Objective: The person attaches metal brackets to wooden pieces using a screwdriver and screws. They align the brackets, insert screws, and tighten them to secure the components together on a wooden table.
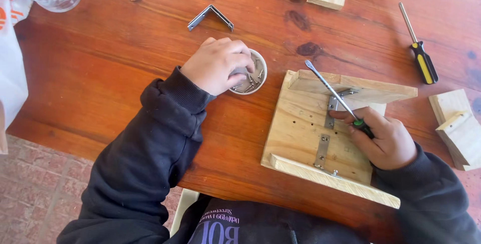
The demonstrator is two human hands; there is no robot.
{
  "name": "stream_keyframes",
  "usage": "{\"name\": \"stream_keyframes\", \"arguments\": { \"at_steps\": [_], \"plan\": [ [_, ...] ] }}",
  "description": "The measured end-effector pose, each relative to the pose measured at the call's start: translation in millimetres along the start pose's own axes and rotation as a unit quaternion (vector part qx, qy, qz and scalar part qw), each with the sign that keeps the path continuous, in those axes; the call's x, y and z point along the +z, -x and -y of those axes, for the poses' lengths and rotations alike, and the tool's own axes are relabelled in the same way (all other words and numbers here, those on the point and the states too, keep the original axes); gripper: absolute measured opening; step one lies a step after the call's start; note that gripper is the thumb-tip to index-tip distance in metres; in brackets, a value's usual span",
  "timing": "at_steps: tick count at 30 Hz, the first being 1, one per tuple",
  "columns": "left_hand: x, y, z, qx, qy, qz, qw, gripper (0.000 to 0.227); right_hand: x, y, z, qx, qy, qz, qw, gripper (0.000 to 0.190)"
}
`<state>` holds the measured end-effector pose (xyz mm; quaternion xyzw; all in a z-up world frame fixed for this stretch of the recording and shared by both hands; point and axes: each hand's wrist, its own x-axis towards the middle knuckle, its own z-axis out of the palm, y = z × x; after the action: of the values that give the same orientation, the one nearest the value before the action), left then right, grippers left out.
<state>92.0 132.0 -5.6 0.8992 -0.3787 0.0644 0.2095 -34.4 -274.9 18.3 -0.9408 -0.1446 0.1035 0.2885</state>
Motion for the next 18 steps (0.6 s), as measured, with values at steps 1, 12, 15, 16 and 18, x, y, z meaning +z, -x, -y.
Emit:
{"name": "stream_keyframes", "arguments": {
  "at_steps": [1, 12, 15, 16, 18],
  "plan": [
    [1, -1, -1, 0.002, 0.001, 0.000, 1.000, 0.024, 1, 0, -1, 0.002, 0.000, -0.001, 1.000, 0.028],
    [6, -8, -3, 0.063, -0.074, -0.022, 0.995, 0.015, 0, -3, 4, -0.050, -0.018, -0.009, 0.999, 0.028],
    [3, -8, -3, 0.062, -0.076, -0.035, 0.995, 0.014, -2, -4, 6, -0.065, -0.023, -0.009, 0.998, 0.033],
    [1, -8, -3, 0.064, -0.077, -0.035, 0.994, 0.014, -2, -4, 5, -0.064, -0.023, -0.011, 0.998, 0.033],
    [-4, -9, -3, 0.048, -0.074, -0.044, 0.995, 0.015, -3, -3, 5, -0.074, -0.026, -0.008, 0.997, 0.037]
  ]
}}
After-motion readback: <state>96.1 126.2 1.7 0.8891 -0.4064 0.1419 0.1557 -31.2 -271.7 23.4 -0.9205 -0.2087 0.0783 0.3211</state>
